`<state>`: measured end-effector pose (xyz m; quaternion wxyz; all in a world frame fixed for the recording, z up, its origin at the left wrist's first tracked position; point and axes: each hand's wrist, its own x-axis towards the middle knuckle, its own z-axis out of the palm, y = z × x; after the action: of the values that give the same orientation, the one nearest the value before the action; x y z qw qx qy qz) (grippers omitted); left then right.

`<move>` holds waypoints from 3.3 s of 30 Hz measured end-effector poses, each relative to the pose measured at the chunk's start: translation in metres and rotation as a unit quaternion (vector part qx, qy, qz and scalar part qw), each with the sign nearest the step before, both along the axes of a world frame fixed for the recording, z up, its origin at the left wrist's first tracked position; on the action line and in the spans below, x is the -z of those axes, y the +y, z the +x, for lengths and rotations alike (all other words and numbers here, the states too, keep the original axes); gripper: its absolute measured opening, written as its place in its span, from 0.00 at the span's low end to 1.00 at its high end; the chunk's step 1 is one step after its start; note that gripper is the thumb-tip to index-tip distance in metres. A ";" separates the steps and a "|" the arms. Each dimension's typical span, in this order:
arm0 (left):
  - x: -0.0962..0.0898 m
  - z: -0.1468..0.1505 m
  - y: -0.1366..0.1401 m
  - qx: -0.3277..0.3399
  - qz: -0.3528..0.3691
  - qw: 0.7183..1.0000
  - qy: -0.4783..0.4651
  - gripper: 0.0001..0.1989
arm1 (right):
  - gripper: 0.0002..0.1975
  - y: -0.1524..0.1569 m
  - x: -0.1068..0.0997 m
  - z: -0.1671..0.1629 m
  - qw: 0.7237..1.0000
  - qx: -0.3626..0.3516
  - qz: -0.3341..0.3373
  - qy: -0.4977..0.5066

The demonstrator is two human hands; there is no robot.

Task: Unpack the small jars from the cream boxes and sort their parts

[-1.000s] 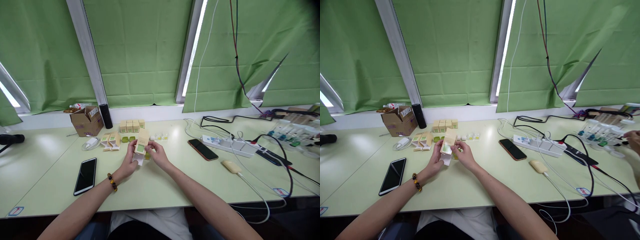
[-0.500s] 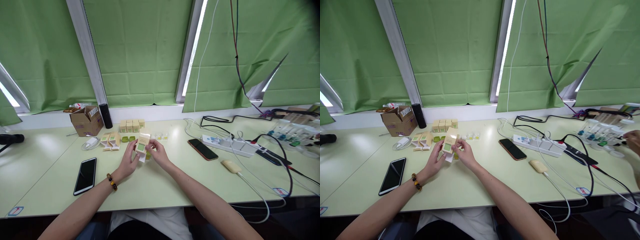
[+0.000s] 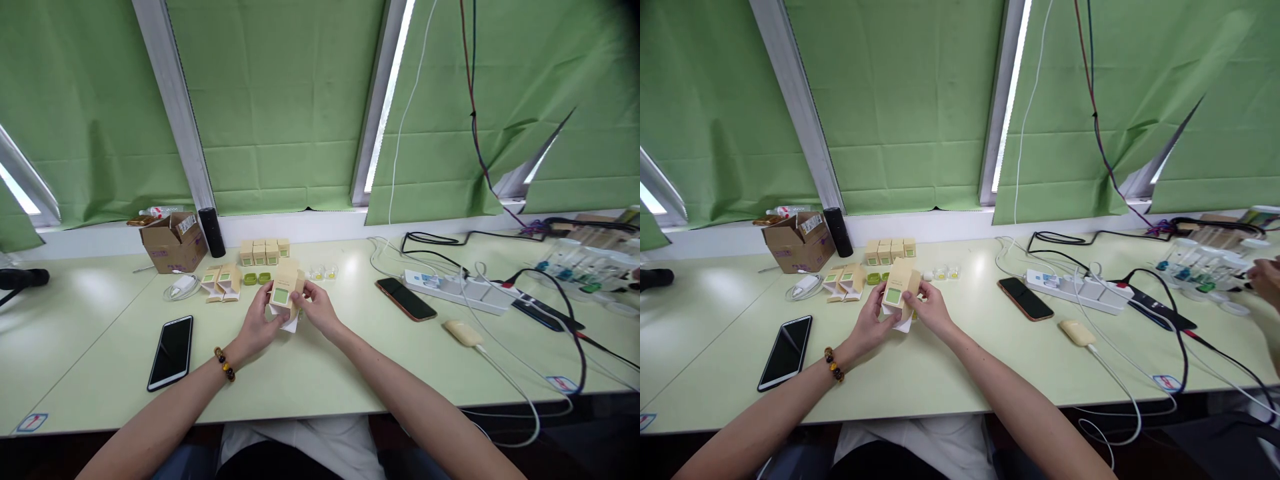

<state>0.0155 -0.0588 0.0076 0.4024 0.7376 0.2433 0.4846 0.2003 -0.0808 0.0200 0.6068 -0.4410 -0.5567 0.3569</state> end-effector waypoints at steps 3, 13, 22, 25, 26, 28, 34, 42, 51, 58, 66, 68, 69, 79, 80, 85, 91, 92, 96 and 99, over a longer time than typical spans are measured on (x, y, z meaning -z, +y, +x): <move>0.001 -0.001 0.000 0.031 -0.006 0.999 -0.013 0.40 | 0.30 0.000 -0.001 0.001 1.000 0.008 0.002 0.003; 0.004 -0.005 0.017 0.133 -0.128 0.974 -0.135 0.35 | 0.26 -0.002 -0.003 0.004 0.998 0.010 -0.008 0.057; 0.003 -0.007 0.016 0.109 -0.173 0.974 -0.101 0.30 | 0.25 -0.002 -0.002 0.006 0.996 0.023 -0.015 0.083; -0.003 -0.006 0.014 0.080 -0.177 0.978 -0.071 0.24 | 0.24 -0.005 -0.004 0.006 0.995 0.018 -0.023 0.095; -0.004 -0.005 0.013 0.069 -0.176 0.980 -0.061 0.23 | 0.23 -0.006 -0.005 0.006 0.995 0.014 -0.022 0.099; -0.006 -0.004 0.013 0.049 -0.173 0.983 -0.047 0.21 | 0.22 -0.007 -0.005 0.006 0.995 0.004 -0.017 0.102; -0.006 -0.002 0.014 0.030 -0.173 0.984 -0.033 0.24 | 0.23 -0.007 -0.003 0.003 0.996 0.003 -0.020 0.086; -0.011 -0.006 0.018 -0.008 -0.150 0.985 -0.080 0.22 | 0.20 -0.007 -0.001 0.006 0.996 0.026 0.082 0.021; -0.009 -0.008 0.019 -0.049 -0.042 0.991 -0.114 0.16 | 0.08 -0.008 0.003 0.005 0.981 0.097 0.141 -0.094; -0.011 -0.009 0.022 -0.090 -0.021 0.990 -0.105 0.19 | 0.08 -0.009 0.005 0.014 0.862 0.207 0.389 -0.251; -0.013 -0.007 0.018 -0.096 -0.028 0.990 -0.095 0.20 | 0.11 -0.010 0.006 0.014 0.816 0.254 0.438 -0.281; -0.011 -0.008 0.018 -0.100 -0.016 0.990 -0.099 0.21 | 0.11 -0.010 0.006 0.014 0.813 0.261 0.439 -0.277; -0.010 -0.008 0.018 -0.103 -0.009 0.990 -0.098 0.22 | 0.11 -0.010 0.006 0.014 0.814 0.266 0.434 -0.279; -0.006 -0.011 0.015 -0.091 0.069 0.989 -0.094 0.21 | 0.07 -0.009 0.006 0.013 0.868 0.222 0.378 -0.232; -0.007 -0.011 0.014 -0.092 0.081 0.989 -0.088 0.21 | 0.06 -0.009 0.005 0.011 0.879 0.221 0.361 -0.221; -0.008 -0.010 0.011 -0.113 0.079 0.988 -0.069 0.26 | 0.06 -0.011 0.001 0.007 0.952 0.204 0.202 -0.107; -0.009 -0.011 0.019 -0.086 -0.040 0.992 -0.080 0.25 | 0.19 -0.008 0.001 0.007 0.995 0.092 0.045 -0.005; -0.009 -0.012 0.021 -0.087 -0.061 0.991 -0.081 0.25 | 0.22 -0.007 0.001 0.006 0.996 0.083 0.037 -0.003; -0.007 -0.013 0.028 -0.088 -0.112 0.987 -0.073 0.24 | 0.27 -0.009 0.002 0.002 0.997 0.052 0.037 -0.034; -0.011 -0.016 0.034 -0.088 -0.148 0.984 -0.044 0.25 | 0.23 -0.011 0.002 0.002 0.994 0.055 0.058 -0.071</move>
<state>-0.0005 -0.0245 0.0189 0.4733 0.6235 0.3584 0.5086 0.2027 -0.0915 0.0177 0.6085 -0.4595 -0.5933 0.2580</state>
